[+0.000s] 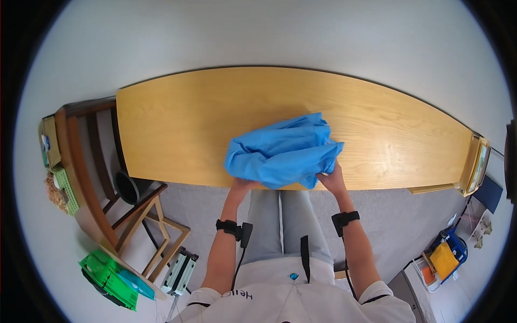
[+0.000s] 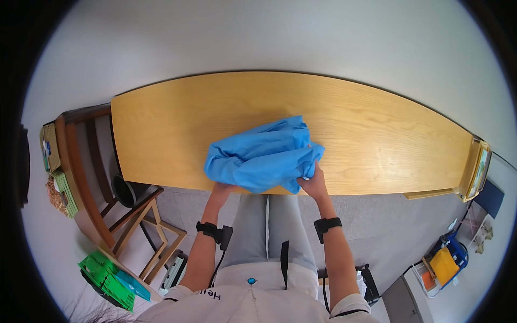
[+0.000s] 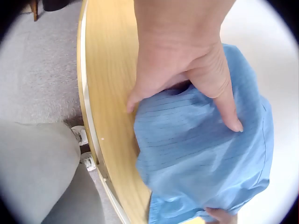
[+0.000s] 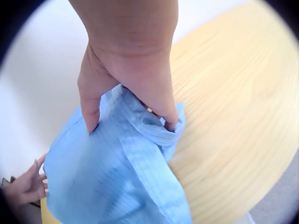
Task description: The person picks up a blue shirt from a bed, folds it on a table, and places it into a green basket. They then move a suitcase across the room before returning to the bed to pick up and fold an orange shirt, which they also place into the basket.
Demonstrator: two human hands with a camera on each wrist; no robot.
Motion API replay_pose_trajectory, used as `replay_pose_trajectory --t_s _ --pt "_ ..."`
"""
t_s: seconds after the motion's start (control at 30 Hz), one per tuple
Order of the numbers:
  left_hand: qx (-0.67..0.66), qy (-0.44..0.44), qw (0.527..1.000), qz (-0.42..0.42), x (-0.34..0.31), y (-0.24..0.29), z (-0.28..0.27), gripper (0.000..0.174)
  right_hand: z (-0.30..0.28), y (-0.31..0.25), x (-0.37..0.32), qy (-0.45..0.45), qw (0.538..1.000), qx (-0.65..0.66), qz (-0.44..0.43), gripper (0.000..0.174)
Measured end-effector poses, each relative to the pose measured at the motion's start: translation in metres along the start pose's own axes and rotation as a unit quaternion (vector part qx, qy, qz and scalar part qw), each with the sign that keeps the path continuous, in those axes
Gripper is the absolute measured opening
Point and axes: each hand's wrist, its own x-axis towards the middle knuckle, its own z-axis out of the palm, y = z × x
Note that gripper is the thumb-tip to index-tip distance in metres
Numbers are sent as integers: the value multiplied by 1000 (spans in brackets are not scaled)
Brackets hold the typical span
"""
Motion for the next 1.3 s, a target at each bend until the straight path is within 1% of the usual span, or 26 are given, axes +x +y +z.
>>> replay_pose_trajectory --t_s 0.03,0.1,0.13,0.2,0.23,0.27,0.37,0.43,0.6,0.67,0.7,0.77,0.8,0.83,0.87,0.9,0.93,0.97,1.0,1.07,1.1,1.13,1.17,1.2,1.27,1.3 --pt "-15 23 1000 5 1 -2 -4 68 -2 2 -3 -2 1000 0 4 57" --pt "-30 46 998 13 9 -1 -7 63 -12 4 -4 -73 986 105 111 52" --pt "-74 55 995 30 14 1 -6 58 -13 2 -1 -73 986 104 110 52" --pt "-119 63 990 48 25 7 -3 53 -13 0 10 -7 967 123 221 42" --pt "-127 78 988 32 30 11 0 50 -8 6 15 31 976 75 204 43" --pt "-135 94 986 16 33 15 2 46 -5 8 23 30 976 74 204 43" --pt "-157 132 978 23 44 6 1 40 -1 16 46 73 961 70 258 47" --pt "-178 153 972 27 47 -1 2 38 0 19 56 110 940 45 319 48" --pt "-188 183 965 10 50 -9 -4 42 -2 13 63 107 943 -8 313 51" --pt "3 192 975 110 40 17 -5 60 -5 6 63 95 945 -14 311 50" --pt "4 192 975 109 33 37 -5 60 -6 1 61 77 950 13 301 48" --pt "68 109 982 135 23 74 -7 75 -9 -8 52 60 953 42 293 46" --pt "69 109 983 133 28 77 -12 75 -11 -12 45 21 970 52 237 50" --pt "132 94 971 175 36 83 -16 70 -13 -13 39 -19 982 61 178 58" --pt "193 79 954 217 44 88 -17 65 -15 -10 33 -19 982 62 178 58" --pt "193 79 954 217 51 93 -16 65 -17 -5 27 -36 993 19 108 65" --pt "281 41 920 270 56 98 -15 51 -19 0 22 -53 998 -25 37 74" --pt "365 3 875 318 59 101 -13 38 -19 6 20 -53 998 -25 37 74" --pt "365 3 875 319 63 98 -13 38 -18 7 19 -45 997 -65 15 73" --pt "358 58 885 291 72 87 -12 22 -17 8 20 -36 994 -104 -8 73" --pt "359 57 885 291 75 80 -13 22 -13 1 22 -8 988 -152 4 69" --pt "380 87 878 279 75 73 -12 21 -13 -2 24 20 980 -197 17 66" --pt "401 116 869 265 77 66 -14 20 -14 -2 27 22 980 -197 19 66" --pt "402 113 869 265 78 60 -17 20 -16 -1 30 35 976 -212 15 62" --pt "442 114 864 210 80 49 -23 19 -20 -1 32 52 972 -228 13 58" --pt "443 111 864 213 78 52 -20 19 -23 -2 33 55 973 -222 34 54"
